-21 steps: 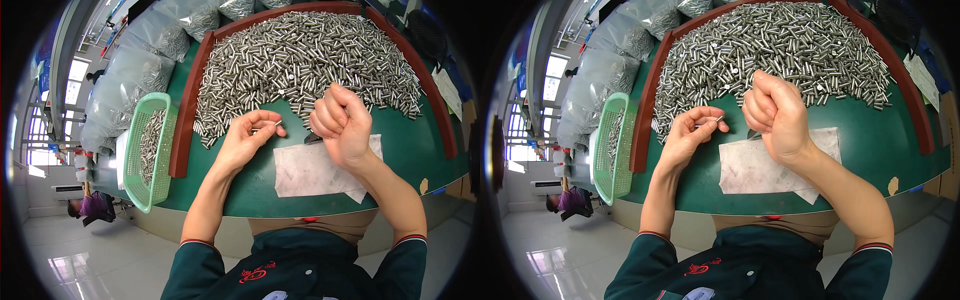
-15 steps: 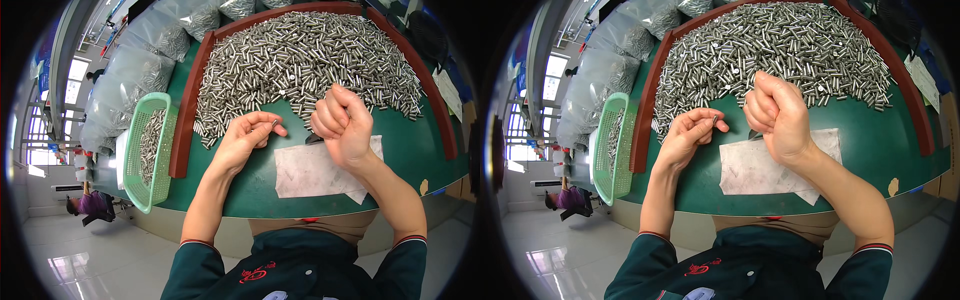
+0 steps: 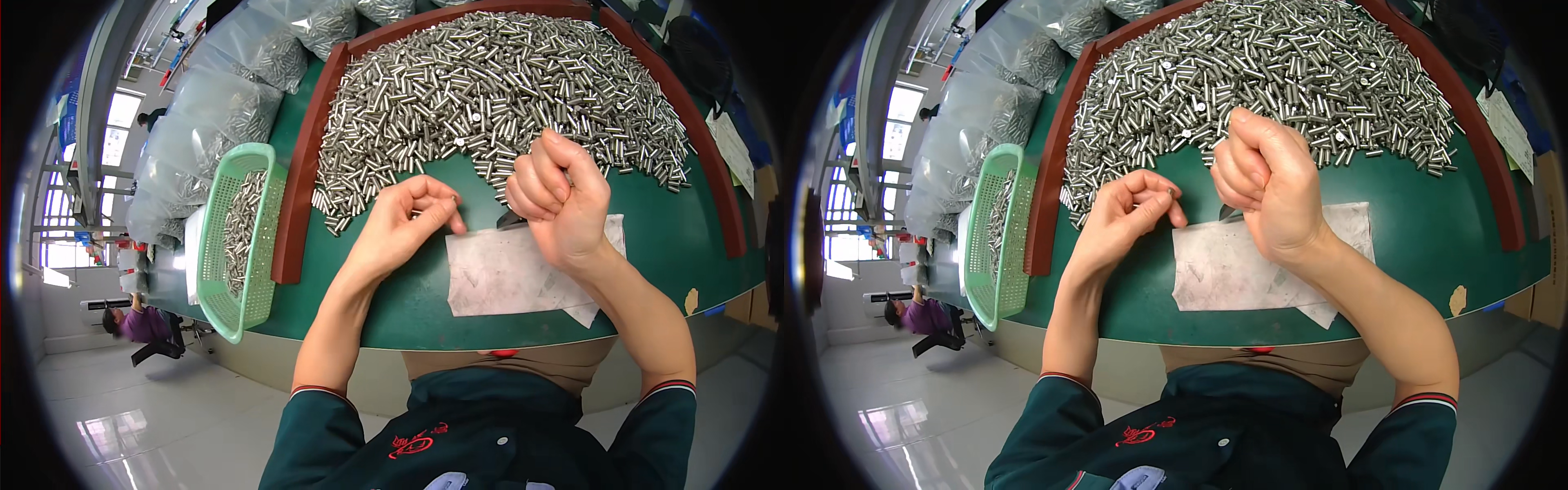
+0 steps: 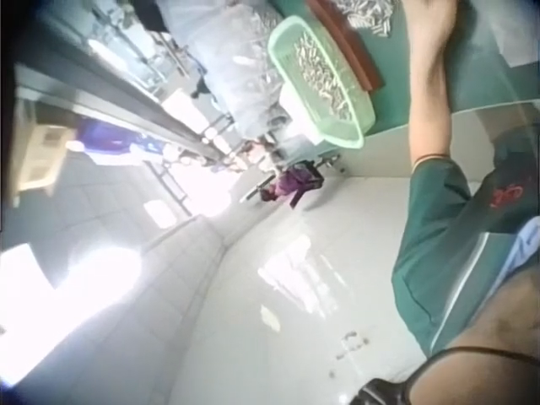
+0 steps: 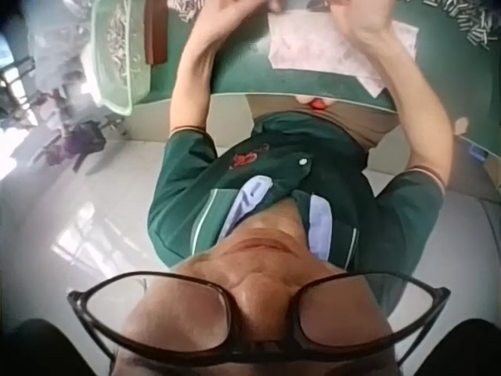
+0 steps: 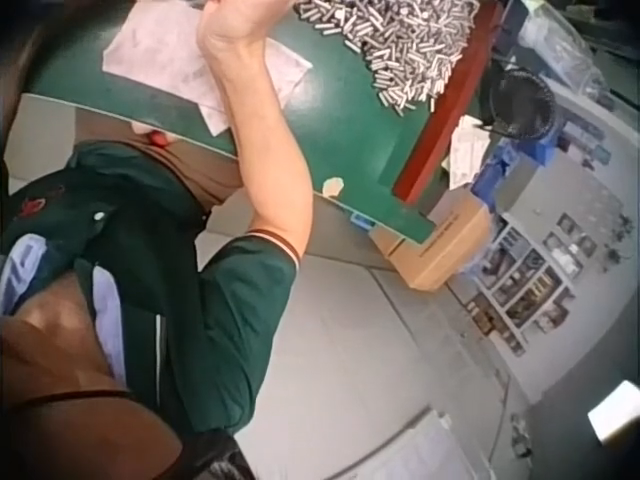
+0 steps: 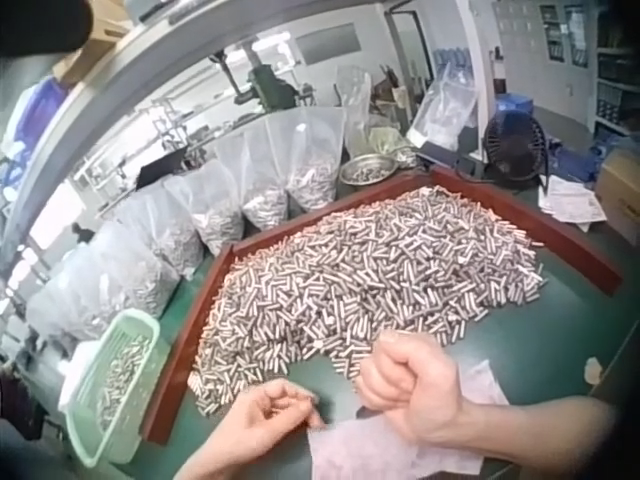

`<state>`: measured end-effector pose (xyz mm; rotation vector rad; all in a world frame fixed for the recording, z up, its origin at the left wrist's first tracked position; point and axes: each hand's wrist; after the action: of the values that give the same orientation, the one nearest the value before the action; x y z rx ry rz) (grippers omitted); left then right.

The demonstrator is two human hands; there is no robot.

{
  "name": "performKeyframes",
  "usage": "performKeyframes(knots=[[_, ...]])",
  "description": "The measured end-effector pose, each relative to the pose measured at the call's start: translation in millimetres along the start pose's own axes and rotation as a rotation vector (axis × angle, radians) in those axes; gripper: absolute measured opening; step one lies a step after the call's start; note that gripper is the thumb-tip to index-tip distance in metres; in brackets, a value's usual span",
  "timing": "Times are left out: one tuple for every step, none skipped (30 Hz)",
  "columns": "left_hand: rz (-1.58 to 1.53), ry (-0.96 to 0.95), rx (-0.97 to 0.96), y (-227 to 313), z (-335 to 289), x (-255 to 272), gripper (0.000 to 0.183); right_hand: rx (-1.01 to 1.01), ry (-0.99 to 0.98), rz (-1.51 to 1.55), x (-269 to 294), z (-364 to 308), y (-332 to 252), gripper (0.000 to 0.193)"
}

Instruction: Sorting small cylindrical metal parts and placing selected ones into a green basket.

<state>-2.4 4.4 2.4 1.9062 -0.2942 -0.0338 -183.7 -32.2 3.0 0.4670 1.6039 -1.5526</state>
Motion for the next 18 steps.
performKeyframes(knots=[[0.132, -0.028, -0.029, -2.9, -1.8, -1.4, 0.011, 0.0, -0.01, -0.009, -0.3, -0.6, 0.2, 0.042], [0.264, -0.056, -0.059, -6.2, -3.8, -2.9, 0.012, -0.001, -0.02, -0.017, -0.5, -1.8, 0.8, 0.042], [0.337, -0.054, -0.042, -2.3, -7.7, -7.7, 0.013, -0.003, -0.055, -0.014, -1.1, -2.4, 2.5, 0.043], [0.484, -0.051, -0.053, -0.3, -8.8, -10.0, 0.013, -0.015, -0.073, -0.01, -1.0, -3.6, 4.5, 0.043], [0.63, -0.05, -0.065, 1.2, -9.5, -12.0, 0.013, -0.028, -0.091, -0.006, -1.3, -5.3, 6.6, 0.043], [0.676, -0.011, -0.066, 3.4, -10.0, -14.8, 0.013, -0.02, -0.124, -0.059, -4.3, -8.0, 8.6, 0.04], [0.672, -0.015, -0.063, 4.3, -10.8, -15.1, 0.013, -0.018, -0.135, -0.08, -6.1, -9.9, 10.0, 0.04], [0.673, -0.011, -0.058, 4.9, -11.7, -14.5, 0.012, -0.016, -0.147, -0.1, -7.2, -11.7, 11.1, 0.04], [0.671, -0.008, -0.053, 3.7, -11.5, -14.3, 0.012, -0.012, -0.159, -0.121, -6.0, -13.6, 13.3, 0.041], [0.667, -0.014, -0.05, 2.5, -10.8, -14.5, 0.012, -0.016, -0.153, -0.123, -5.2, -14.5, 15.3, 0.041], [0.649, -0.013, -0.055, 1.3, -9.9, -14.6, 0.013, -0.001, -0.155, -0.132, -4.9, -14.9, 17.3, 0.041], [0.633, -0.009, -0.058, 0.6, -10.5, -14.5, 0.014, 0.011, -0.161, -0.138, -5.4, -15.7, 19.1, 0.041], [0.61, -0.012, -0.063, 0.1, -11.0, -14.2, 0.013, 0.006, -0.159, -0.137, -6.0, -16.1, 19.9, 0.041], [0.608, -0.012, -0.058, -0.2, -11.4, -13.8, 0.013, -0.002, -0.156, -0.142, -6.8, -16.2, 20.1, 0.041], [0.602, -0.014, -0.051, -0.8, -11.1, -13.7, 0.013, -0.008, -0.153, -0.15, -6.8, -16.5, 20.3, 0.041], [0.597, -0.016, -0.044, -1.1, -10.9, -13.6, 0.013, -0.01, -0.15, -0.151, -6.4, -16.7, 20.8, 0.041], [0.594, -0.018, -0.043, -1.2, -10.8, -13.7, 0.013, -0.011, -0.151, -0.148, -6.0, -16.7, 21.2, 0.041], [0.595, -0.02, -0.047, -0.9, -10.8, -13.7, 0.013, -0.011, -0.154, -0.144, -5.8, -16.7, 21.6, 0.041]])
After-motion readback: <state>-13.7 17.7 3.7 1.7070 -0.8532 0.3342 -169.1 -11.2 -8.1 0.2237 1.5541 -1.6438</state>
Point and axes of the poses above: each hand's wrist, its own z-axis towards the middle knuckle, its own x-axis out of the back of the hand, y = z × x, and after that the axes turned 7 degrees about x, right-handed
